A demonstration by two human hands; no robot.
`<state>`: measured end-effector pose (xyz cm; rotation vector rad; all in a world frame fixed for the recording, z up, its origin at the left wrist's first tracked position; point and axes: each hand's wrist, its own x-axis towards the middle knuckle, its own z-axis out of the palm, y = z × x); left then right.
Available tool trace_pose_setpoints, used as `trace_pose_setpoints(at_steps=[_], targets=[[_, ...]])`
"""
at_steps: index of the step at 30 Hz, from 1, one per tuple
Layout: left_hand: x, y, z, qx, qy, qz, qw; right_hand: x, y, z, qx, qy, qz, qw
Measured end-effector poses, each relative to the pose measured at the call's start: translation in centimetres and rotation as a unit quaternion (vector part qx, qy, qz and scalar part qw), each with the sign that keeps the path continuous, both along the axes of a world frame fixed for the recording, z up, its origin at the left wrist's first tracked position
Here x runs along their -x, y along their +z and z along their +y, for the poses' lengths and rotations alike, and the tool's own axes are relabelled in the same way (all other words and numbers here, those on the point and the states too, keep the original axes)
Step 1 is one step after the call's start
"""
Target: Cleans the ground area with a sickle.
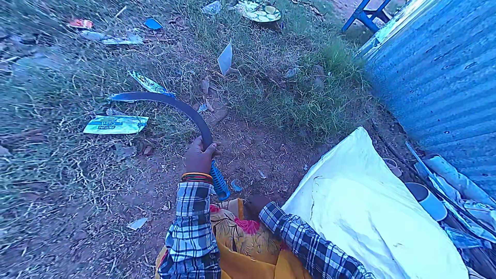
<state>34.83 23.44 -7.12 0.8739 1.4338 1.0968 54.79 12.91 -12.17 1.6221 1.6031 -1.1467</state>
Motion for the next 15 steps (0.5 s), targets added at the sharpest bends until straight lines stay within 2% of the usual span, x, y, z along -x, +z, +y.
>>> trace_pose_setpoints(at_steps=[2, 4, 7, 8, 9, 12, 14, 15], targets=[[0.2, -0.1, 0.0, -0.003, 0.000, 0.005, 1.000, -1.6, -0.5, 0.9, -0.011, -0.025, 0.055, 0.998], [0.2, 0.0, 0.0, -0.003, 0.002, 0.010, 1.000, -3.3, -0.1, 1.3, -0.035, -0.102, 0.113, 0.988], [0.2, 0.1, 0.0, -0.003, 0.004, 0.015, 1.000, -5.2, 1.2, 1.2, -0.078, -0.248, 0.203, 0.944], [0.2, 0.0, 0.0, -0.005, 0.003, 0.017, 1.000, -5.6, 1.8, 1.3, -0.089, -0.264, 0.207, 0.938], [0.1, -0.1, 0.0, -0.008, 0.003, 0.017, 1.000, -6.0, 2.4, 1.5, -0.100, -0.244, 0.189, 0.946], [-0.2, -0.5, 0.2, -0.009, -0.005, 0.019, 1.000, -5.3, 3.6, 1.6, -0.059, -0.051, 0.067, 0.995], [-0.5, -0.2, 0.0, 0.001, -0.006, 0.028, 1.000, -3.8, 3.0, 0.3, -0.020, 0.043, 0.029, 0.998], [-0.5, 0.0, 0.0, 0.004, -0.009, 0.029, 1.000, -2.7, 3.1, -0.5, -0.012, 0.059, 0.005, 0.998]])
